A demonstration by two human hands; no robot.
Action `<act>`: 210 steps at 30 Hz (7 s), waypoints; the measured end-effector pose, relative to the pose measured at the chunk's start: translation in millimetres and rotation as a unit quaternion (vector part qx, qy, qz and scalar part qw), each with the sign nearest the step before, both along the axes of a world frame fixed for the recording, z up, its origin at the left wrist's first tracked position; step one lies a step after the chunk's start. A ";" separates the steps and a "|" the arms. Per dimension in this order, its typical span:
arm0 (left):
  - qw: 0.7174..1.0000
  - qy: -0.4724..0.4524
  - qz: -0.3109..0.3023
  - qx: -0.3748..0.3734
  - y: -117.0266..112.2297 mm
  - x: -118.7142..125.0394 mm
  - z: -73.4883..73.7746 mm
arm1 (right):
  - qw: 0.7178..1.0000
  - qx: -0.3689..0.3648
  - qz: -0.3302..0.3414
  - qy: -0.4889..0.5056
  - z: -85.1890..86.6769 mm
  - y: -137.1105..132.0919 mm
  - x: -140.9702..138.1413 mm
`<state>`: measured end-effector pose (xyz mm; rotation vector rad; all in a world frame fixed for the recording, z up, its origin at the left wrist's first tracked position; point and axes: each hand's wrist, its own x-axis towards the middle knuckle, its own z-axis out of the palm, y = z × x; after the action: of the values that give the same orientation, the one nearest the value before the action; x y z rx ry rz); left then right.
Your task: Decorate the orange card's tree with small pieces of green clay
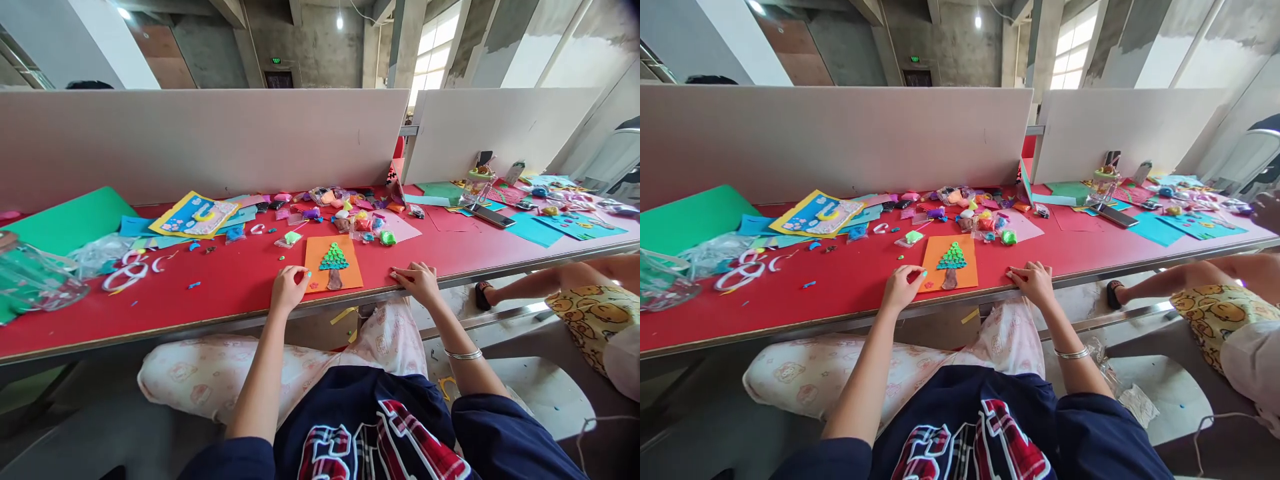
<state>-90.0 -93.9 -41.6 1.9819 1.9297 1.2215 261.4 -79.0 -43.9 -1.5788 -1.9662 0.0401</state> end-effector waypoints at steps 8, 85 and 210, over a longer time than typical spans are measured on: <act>0.998 -0.012 -0.033 0.056 9.2 0.6 7.5 | 0.980 -0.003 0.146 0.134 23.1 27.4 -50.3; 0.922 0.228 -0.113 0.293 50.6 33.0 10.9 | 0.888 -0.067 0.322 0.321 25.0 50.0 -172.3; 0.905 0.253 -0.138 0.311 49.7 38.4 14.8 | 0.800 -0.156 0.254 0.521 20.6 56.8 -164.0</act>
<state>-51.6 -44.2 -26.9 3.0320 1.4231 1.4752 97.4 -22.2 -23.3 -0.7818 -1.3926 1.2305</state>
